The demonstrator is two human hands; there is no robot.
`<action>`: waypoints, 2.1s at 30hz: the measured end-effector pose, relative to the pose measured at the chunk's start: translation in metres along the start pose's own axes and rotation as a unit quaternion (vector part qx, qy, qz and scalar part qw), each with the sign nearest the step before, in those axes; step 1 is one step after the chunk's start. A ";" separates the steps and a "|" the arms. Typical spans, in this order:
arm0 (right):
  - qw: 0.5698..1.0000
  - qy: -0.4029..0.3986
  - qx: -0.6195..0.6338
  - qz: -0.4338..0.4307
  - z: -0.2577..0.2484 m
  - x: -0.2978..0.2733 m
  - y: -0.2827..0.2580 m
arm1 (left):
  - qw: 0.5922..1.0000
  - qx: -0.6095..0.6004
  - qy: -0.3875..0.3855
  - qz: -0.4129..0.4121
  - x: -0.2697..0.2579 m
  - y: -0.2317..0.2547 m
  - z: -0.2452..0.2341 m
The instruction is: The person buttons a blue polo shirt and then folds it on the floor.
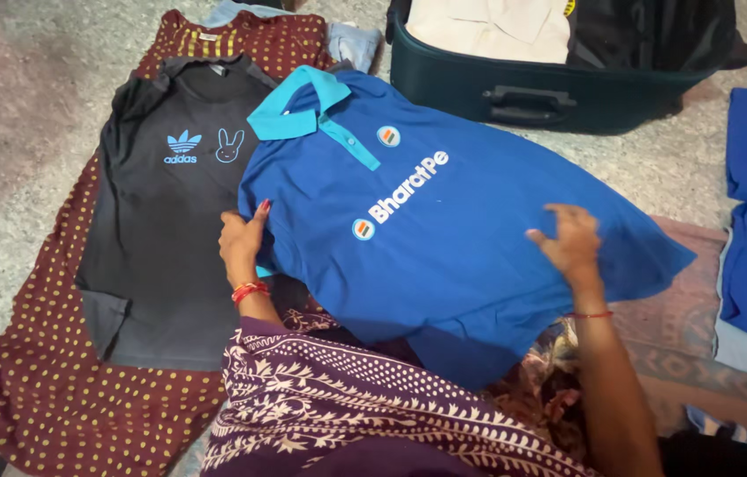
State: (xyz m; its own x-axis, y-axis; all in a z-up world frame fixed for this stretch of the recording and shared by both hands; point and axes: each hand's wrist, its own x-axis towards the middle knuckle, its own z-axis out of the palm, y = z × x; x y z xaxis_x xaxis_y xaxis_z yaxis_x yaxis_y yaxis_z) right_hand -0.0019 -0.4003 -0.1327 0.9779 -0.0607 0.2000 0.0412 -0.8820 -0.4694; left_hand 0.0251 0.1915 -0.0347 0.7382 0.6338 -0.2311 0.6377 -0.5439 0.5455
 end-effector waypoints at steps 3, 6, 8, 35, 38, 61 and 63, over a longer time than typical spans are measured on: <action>0.964 -0.195 0.170 -0.060 -0.015 0.006 -0.068 | 0.995 0.014 -0.088 -0.046 -0.013 0.010 -0.009; 0.864 -0.459 0.151 -0.142 -0.019 -0.011 -0.125 | 0.994 0.055 -0.082 0.038 -0.012 0.012 -0.003; 0.806 -0.545 0.110 -0.205 -0.020 -0.038 -0.155 | 0.968 -0.187 -0.089 0.144 -0.008 0.009 0.008; 0.915 -0.088 0.388 -0.073 -0.209 0.001 -0.127 | 0.761 -0.603 0.082 0.226 -0.005 0.006 -0.024; 0.838 -0.196 0.506 -0.065 -0.278 -0.006 -0.094 | 0.829 -0.504 0.142 0.197 -0.018 -0.001 -0.043; 0.957 -0.195 0.029 -0.213 -0.078 0.036 -0.009 | 0.953 0.080 0.168 0.237 0.030 -0.014 0.043; 0.980 -0.136 -0.032 -0.139 -0.061 0.058 0.005 | 0.950 0.085 0.185 0.236 0.025 -0.006 0.052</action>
State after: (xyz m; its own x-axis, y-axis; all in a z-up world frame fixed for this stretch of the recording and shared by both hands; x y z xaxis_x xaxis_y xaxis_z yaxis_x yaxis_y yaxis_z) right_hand 0.0427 -0.4363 -0.0712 0.9494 0.3058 0.0713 0.3098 -0.8751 -0.3718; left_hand 0.0515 0.1821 -0.0860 0.8430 0.4300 0.3233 0.3038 -0.8765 0.3735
